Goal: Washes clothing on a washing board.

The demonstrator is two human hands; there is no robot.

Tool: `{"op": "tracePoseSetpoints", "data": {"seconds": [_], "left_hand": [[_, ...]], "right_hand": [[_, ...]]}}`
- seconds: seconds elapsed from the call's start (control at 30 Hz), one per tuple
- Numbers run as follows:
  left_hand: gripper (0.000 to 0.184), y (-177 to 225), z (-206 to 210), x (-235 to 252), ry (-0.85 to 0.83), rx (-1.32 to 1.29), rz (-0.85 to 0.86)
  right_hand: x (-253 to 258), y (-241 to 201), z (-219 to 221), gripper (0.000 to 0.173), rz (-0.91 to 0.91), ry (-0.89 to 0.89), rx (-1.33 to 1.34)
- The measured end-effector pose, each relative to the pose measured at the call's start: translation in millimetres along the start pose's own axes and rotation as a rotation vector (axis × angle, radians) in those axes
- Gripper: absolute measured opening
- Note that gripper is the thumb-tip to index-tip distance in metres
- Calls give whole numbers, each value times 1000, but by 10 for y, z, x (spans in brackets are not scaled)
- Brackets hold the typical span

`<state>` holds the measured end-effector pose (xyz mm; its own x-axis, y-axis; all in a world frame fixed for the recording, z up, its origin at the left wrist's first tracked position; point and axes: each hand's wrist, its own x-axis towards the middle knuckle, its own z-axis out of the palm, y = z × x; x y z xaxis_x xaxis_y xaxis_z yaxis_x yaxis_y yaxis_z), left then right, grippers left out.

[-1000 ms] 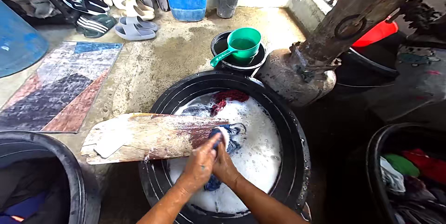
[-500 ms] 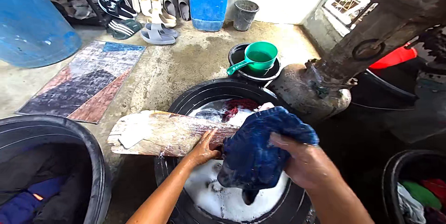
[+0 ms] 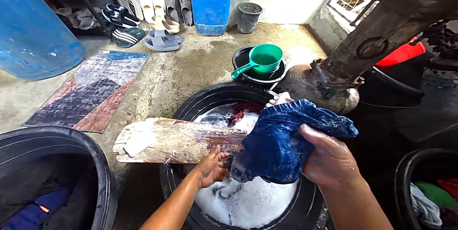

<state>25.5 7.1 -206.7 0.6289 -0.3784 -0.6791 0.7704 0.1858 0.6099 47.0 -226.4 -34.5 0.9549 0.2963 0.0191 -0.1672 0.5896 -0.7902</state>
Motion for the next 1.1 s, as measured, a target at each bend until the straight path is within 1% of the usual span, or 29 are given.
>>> {"op": "tracePoseSetpoints", "data": {"seconds": [0.1, 0.17, 0.27, 0.37, 0.43, 0.5, 0.53, 0.6, 0.67, 0.7, 0.73, 0.77, 0.83, 0.87, 0.93, 1.0, 1.1], "left_hand": [[74, 1, 98, 8, -2, 72, -60], [76, -25, 141, 11, -20, 10, -56], [82, -30, 219, -16, -99, -131, 17], [88, -31, 247, -23, -209, -197, 92], [79, -34, 250, -71, -253, -186, 107], [56, -41, 223, -134, -244, -213, 126], [46, -45, 202, -159, -182, -254, 151], [31, -5, 172, -214, 19, -389, 273], [33, 129, 123, -280, 136, -496, 440], [36, 215, 94, -312, 185, -518, 503], [38, 311, 77, -354, 259, -519, 532], [38, 400, 56, -387, 350, -511, 526], [35, 497, -24, -412, 531, -434, 454], [34, 507, -55, -432, 582, -380, 406], [28, 486, -73, -457, 627, -266, 334], [27, 467, -63, -474, 640, -185, 296], [35, 497, -37, -528, 655, -136, 351]], "right_hand": [[-22, -84, 50, 22, -35, -88, 12], [-82, -157, 91, 21, -55, -137, 37], [-174, -273, 148, 22, -76, -212, 75], [-229, -358, 152, 22, -90, -186, 35], [-252, -382, 98, 23, -92, -115, -9], [-279, -397, 9, 24, -76, -29, -48], [-292, -404, -42, 25, -69, 16, -68], [-307, -406, -140, 27, -69, 130, -128], [-287, -385, -258, 25, -56, 240, -181], [-265, -353, -323, 23, -34, 292, -196], [-237, -310, -394, 22, 6, 340, -211], [-199, -261, -472, 23, 67, 390, -236], [-127, -140, -639, 31, 208, 478, -285], [-112, -69, -735, 33, 267, 493, -309], [-103, 82, -888, 28, 349, 533, -336], [-78, 209, -1003, 26, 410, 541, -363], [8, 313, -1122, 28, 403, 507, -402]]}}
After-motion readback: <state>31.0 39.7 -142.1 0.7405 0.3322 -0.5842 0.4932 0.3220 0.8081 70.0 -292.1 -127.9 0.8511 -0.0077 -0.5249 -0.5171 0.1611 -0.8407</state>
